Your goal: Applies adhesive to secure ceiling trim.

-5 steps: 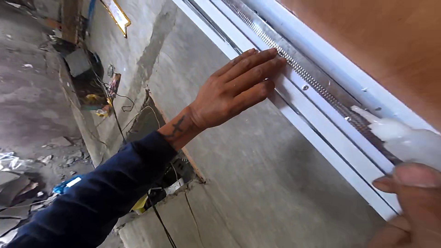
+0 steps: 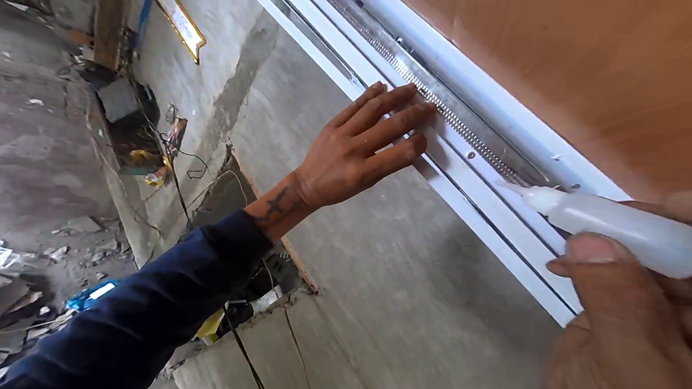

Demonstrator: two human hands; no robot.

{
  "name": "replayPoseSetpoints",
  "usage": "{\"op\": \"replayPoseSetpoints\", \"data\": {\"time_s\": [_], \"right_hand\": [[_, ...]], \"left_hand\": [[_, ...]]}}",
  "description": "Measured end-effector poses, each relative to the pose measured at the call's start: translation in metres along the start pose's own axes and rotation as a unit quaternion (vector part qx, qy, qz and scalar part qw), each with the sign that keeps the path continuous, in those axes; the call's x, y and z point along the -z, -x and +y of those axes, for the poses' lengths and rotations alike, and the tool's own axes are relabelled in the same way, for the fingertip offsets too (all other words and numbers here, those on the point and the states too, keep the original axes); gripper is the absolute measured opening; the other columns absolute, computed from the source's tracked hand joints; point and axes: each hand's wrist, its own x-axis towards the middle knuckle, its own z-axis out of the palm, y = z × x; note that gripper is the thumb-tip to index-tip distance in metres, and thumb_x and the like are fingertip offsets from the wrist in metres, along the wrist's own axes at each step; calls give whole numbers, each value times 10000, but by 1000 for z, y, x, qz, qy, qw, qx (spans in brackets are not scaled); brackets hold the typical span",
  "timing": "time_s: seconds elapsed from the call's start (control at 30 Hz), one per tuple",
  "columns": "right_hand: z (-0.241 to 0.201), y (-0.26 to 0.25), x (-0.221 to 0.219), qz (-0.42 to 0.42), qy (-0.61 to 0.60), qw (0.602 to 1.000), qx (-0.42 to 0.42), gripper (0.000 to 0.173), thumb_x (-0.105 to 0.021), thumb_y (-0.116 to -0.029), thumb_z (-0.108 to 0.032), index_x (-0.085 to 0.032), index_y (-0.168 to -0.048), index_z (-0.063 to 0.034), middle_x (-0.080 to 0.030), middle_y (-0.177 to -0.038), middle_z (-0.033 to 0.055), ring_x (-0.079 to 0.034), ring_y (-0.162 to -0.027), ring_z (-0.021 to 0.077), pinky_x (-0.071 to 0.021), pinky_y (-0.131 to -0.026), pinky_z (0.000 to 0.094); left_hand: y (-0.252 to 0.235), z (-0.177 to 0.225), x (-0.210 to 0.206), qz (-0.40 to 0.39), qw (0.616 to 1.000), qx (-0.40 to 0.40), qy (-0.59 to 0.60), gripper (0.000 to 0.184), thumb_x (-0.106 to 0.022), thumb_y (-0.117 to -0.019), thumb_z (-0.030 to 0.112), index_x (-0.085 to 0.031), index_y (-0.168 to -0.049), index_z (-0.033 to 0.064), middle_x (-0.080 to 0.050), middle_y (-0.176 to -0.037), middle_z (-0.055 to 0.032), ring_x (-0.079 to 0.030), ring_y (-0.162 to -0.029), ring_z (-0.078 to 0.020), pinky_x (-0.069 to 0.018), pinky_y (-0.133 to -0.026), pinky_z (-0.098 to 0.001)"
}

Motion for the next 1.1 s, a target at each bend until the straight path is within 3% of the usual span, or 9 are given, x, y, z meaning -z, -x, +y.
{"op": "replayPoseSetpoints", "data": {"time_s": [0.2, 0.33, 0.57, 0.9, 1.1], "right_hand": [[-5, -16, -25, -17, 8, 999, 49, 419, -695, -952, -94, -546, -1315, 51, -696, -1127, 61, -709, -933, 151, -634, -792, 321], [-6, -22, -39, -18, 28, 997, 68, 400, -732, -902, -85, -625, -1264, 50, -686, -1103, 91, -705, -888, 157, -640, -738, 309], [-4, -28, -44, -42, 79, 993, 76, 353, -752, -891, -133, -681, -1213, -7, -700, -1085, 73, -709, -898, 142, -644, -752, 299], [-2, -34, -45, -71, 117, 987, 88, 286, -727, -904, -113, -716, -1174, -19, -704, -1079, 71, -715, -927, 119, -647, -789, 271], [-6, -34, -41, -81, 144, 981, 99, 258, -727, -906, -124, -734, -1146, -32, -710, -1061, 62, -705, -904, 85, -633, -760, 236]], "left_hand": [[-3, -2, 1, -3, 1000, 8, 9, 123, -624, -992, 97, -685, -1077, 32, -686, -1281, -183, -592, -1298, -383, -440, -1142, -514], [-7, -3, 4, -18, 1000, 7, 9, 129, -617, -1002, 117, -681, -1074, 30, -678, -1300, -181, -590, -1302, -373, -434, -1148, -507], [-7, -3, 6, -27, 1000, 12, 9, 127, -628, -991, 109, -679, -1074, 29, -672, -1302, -181, -585, -1306, -365, -431, -1154, -497], [-8, -1, 5, -31, 999, 16, -10, 132, -636, -995, 139, -698, -1070, 49, -677, -1302, -153, -579, -1315, -358, -437, -1149, -491], [-8, 0, 5, -37, 999, 18, -15, 133, -640, -996, 151, -694, -1066, 52, -671, -1318, -146, -569, -1328, -356, -423, -1161, -499]]}}
